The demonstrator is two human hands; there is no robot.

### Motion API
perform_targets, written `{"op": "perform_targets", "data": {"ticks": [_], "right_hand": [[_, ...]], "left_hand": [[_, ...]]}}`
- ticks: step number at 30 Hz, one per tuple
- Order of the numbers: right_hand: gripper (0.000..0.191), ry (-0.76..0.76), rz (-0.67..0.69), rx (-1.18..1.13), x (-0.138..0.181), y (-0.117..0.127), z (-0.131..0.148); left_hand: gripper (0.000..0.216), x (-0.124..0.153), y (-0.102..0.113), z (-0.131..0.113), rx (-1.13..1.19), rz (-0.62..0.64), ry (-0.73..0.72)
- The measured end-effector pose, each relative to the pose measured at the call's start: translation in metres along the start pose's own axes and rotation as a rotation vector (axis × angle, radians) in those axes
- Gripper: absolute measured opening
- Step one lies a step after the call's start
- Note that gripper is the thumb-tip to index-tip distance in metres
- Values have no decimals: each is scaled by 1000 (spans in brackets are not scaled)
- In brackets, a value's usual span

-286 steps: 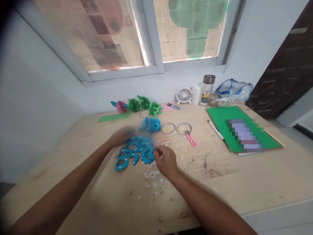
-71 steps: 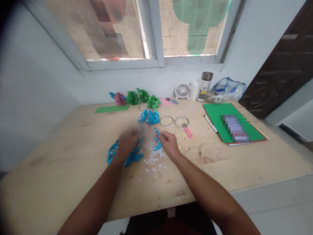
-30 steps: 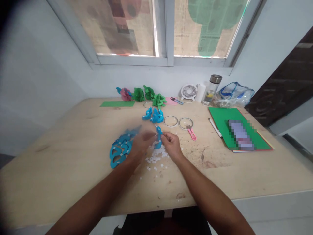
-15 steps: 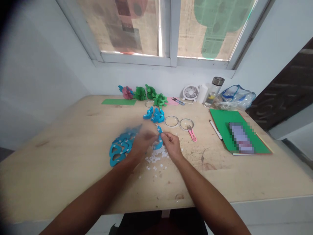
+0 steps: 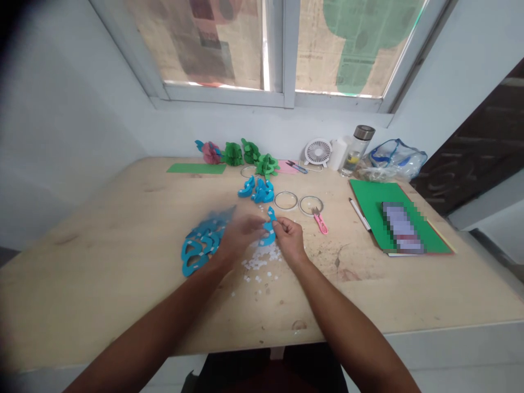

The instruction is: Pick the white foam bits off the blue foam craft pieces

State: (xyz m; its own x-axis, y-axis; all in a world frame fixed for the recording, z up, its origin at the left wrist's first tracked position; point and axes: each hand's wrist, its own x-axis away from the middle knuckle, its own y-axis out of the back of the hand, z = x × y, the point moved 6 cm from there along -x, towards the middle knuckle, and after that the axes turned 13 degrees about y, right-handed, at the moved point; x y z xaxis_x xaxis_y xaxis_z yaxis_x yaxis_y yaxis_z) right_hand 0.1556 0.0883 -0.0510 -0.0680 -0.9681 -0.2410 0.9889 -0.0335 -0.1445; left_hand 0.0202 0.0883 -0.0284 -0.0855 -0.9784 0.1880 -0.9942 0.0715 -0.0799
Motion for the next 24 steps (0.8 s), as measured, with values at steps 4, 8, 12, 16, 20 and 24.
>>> {"op": "perform_targets", "data": {"ticks": [4, 8, 12, 16, 20, 24], "right_hand": [[27, 0, 8, -24, 0, -1, 0], [25, -5, 10, -25, 1, -1, 0], [27, -9, 15, -17, 1, 0, 0], [27, -3, 15, -26, 1, -1, 0], [28, -6, 8, -13, 1, -1, 2], [28, -1, 7, -9, 2, -2, 4]], "left_hand": [[27, 2, 0, -2, -2, 3, -6], [25, 2, -1, -2, -2, 20, -11], [26, 3, -1, -2, 9, 24, 1], [27, 2, -2, -1, 28, 33, 13], [27, 1, -1, -1, 32, 22, 7], [25, 2, -1, -3, 18, 14, -9]]}}
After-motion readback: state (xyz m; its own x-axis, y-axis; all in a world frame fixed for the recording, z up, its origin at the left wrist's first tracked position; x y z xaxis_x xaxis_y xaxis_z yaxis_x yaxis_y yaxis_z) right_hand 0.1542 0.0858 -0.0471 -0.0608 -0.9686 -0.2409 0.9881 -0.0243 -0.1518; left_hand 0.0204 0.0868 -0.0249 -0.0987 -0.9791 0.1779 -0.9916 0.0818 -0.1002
